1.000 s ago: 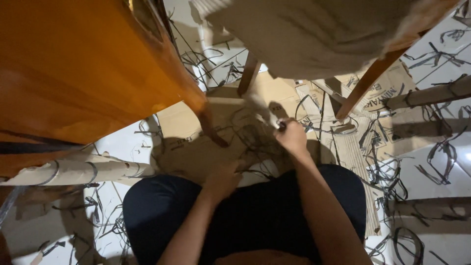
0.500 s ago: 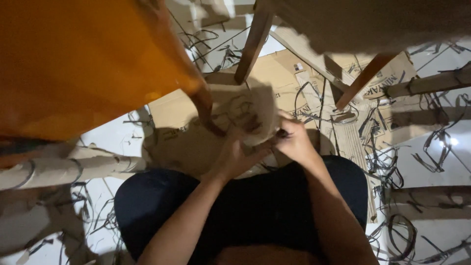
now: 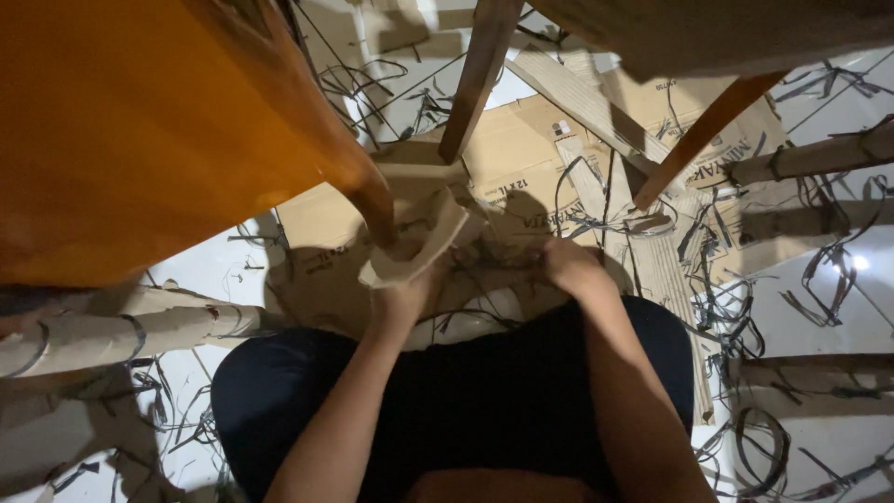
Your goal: The person wraps pieces of cardboard or paper around the legs of wooden chairs and a table, securing the wrapping with thin black strips of material.
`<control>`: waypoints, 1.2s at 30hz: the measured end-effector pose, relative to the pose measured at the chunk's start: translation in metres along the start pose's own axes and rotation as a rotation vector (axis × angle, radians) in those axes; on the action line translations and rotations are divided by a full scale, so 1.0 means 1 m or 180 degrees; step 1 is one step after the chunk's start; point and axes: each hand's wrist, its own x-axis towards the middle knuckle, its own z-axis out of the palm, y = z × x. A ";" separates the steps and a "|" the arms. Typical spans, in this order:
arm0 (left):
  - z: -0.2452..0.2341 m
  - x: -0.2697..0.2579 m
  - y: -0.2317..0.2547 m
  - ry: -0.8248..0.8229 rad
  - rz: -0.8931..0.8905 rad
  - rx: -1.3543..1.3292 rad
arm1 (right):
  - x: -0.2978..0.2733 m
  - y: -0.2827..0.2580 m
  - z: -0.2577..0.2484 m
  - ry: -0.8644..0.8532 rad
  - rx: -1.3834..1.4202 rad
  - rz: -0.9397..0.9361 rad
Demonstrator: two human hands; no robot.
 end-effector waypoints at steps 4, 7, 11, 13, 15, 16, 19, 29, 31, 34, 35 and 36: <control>-0.113 -0.003 0.041 0.1505 0.0057 -0.1782 | 0.065 0.074 0.119 0.0099 -0.0367 0.0189; -0.110 -0.010 0.035 0.1461 0.0063 -0.1970 | 0.096 0.099 0.147 0.0497 -0.0198 -0.0190; -0.129 -0.016 0.051 0.1226 -0.0608 -0.2082 | 0.080 0.063 0.129 0.0747 0.0242 -0.0355; -0.125 -0.022 0.052 0.1121 -0.0537 -0.1901 | 0.066 0.054 0.122 0.0822 0.0392 -0.0436; -0.134 -0.027 0.062 0.1013 -0.0478 -0.1722 | 0.058 0.041 0.113 0.0887 0.0537 -0.0519; -0.144 -0.029 0.071 0.0911 -0.0320 -0.1712 | 0.058 0.033 0.106 0.0940 0.0685 -0.0590; -0.134 -0.034 0.070 0.0628 -0.0255 -0.1995 | 0.042 0.028 0.089 0.1070 0.0973 -0.0743; -0.257 -0.040 0.113 -0.0531 -0.0203 -0.2437 | 0.010 -0.013 0.042 0.1355 0.2009 -0.1306; -0.229 -0.038 0.081 -0.0559 0.0228 -0.2529 | -0.002 -0.029 0.035 0.1390 0.2142 -0.1425; -0.223 -0.040 0.056 -0.0609 0.0478 -0.2363 | -0.016 -0.062 0.024 0.1478 0.2416 -0.1652; -0.226 -0.042 0.052 -0.0640 0.0273 -0.2124 | -0.021 -0.074 0.021 0.1511 0.2560 -0.1750; -0.232 -0.045 0.049 -0.0614 0.0284 -0.2127 | -0.028 -0.084 0.019 0.1526 0.2545 -0.1771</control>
